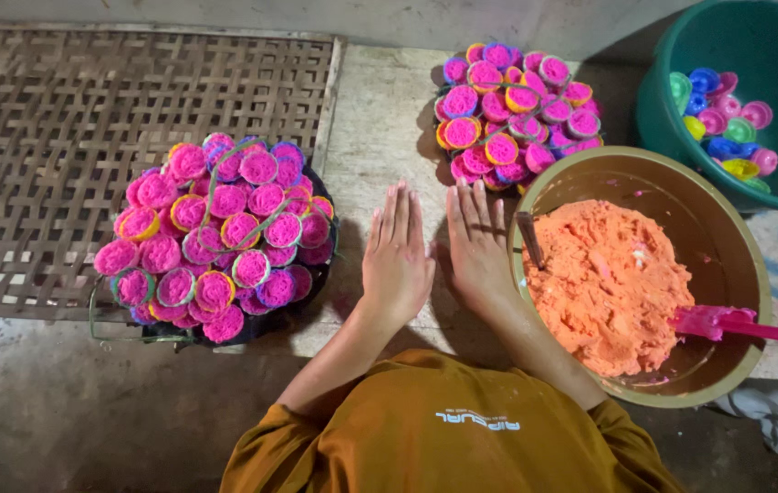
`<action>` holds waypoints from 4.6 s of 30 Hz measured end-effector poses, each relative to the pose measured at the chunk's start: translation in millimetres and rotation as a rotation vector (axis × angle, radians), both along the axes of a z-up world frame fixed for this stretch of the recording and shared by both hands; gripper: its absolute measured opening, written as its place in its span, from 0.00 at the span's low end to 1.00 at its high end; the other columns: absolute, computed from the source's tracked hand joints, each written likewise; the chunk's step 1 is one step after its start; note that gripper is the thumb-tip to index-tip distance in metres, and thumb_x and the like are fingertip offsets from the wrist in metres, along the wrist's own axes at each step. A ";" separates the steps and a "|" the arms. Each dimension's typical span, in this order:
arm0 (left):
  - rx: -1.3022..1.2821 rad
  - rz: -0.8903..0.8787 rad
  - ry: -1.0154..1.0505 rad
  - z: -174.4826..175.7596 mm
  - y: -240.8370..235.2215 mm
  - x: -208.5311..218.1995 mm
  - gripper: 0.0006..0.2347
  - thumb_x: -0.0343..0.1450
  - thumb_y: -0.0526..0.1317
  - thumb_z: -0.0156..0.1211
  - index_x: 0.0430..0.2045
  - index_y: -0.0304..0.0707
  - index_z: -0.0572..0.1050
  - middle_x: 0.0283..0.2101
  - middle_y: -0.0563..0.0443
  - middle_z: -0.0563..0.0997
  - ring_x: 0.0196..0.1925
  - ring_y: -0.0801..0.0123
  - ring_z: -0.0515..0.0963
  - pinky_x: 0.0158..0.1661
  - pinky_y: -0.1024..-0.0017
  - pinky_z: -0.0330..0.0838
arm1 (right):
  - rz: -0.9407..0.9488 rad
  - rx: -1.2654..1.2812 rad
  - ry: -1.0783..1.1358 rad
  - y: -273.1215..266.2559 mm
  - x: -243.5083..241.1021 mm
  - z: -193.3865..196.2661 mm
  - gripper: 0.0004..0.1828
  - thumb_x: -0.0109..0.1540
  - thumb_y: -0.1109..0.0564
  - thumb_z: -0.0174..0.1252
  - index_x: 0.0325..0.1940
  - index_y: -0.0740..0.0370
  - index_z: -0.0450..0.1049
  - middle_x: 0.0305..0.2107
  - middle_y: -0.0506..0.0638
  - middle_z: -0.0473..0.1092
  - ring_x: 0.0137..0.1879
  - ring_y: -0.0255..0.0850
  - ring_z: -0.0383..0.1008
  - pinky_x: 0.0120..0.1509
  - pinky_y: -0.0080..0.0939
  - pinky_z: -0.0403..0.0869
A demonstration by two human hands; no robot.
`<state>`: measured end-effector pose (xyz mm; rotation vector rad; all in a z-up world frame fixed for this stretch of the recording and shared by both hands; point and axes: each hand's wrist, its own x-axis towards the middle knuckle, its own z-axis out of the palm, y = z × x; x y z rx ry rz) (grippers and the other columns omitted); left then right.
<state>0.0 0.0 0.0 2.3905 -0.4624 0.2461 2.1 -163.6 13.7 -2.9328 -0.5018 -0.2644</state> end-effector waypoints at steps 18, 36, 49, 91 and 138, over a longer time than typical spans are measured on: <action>-0.038 0.010 -0.038 -2.0 -1.6 -2.0 0.32 0.71 0.40 0.54 0.69 0.19 0.53 0.76 0.27 0.51 0.80 0.44 0.48 0.73 0.49 0.45 | -0.001 0.019 0.003 2.0 -0.8 1.4 0.44 0.66 0.50 0.56 0.78 0.71 0.46 0.76 0.65 0.46 0.83 0.59 0.40 0.81 0.67 0.41; -0.046 0.019 -0.060 -0.1 0.6 -3.9 0.32 0.71 0.40 0.54 0.69 0.19 0.54 0.76 0.27 0.52 0.79 0.45 0.49 0.74 0.50 0.44 | 0.008 0.020 0.026 4.6 -0.9 5.4 0.46 0.64 0.50 0.58 0.79 0.71 0.46 0.76 0.65 0.45 0.83 0.60 0.37 0.81 0.66 0.40; -0.012 0.030 -0.080 19.1 7.7 -10.4 0.31 0.74 0.42 0.52 0.70 0.20 0.54 0.76 0.29 0.51 0.80 0.46 0.49 0.74 0.49 0.45 | 0.030 -0.044 -0.004 10.2 -2.7 27.7 0.45 0.65 0.47 0.56 0.78 0.72 0.46 0.76 0.65 0.47 0.83 0.59 0.38 0.81 0.66 0.42; -1.339 0.889 0.388 -248.4 229.1 -147.0 0.30 0.76 0.48 0.57 0.72 0.45 0.53 0.65 0.47 0.71 0.65 0.52 0.72 0.57 0.57 0.70 | -0.462 -0.495 0.042 -362.6 86.6 57.9 0.17 0.64 0.47 0.67 0.51 0.57 0.76 0.44 0.57 0.75 0.48 0.55 0.77 0.49 0.58 0.75; -1.633 0.801 0.336 -337.5 379.8 -122.9 0.09 0.79 0.36 0.49 0.51 0.34 0.72 0.45 0.55 0.78 0.43 0.76 0.78 0.41 0.76 0.74 | 0.045 0.226 0.340 186.3 75.3 -219.7 0.17 0.63 0.61 0.52 0.54 0.61 0.78 0.52 0.63 0.74 0.59 0.62 0.72 0.64 0.55 0.71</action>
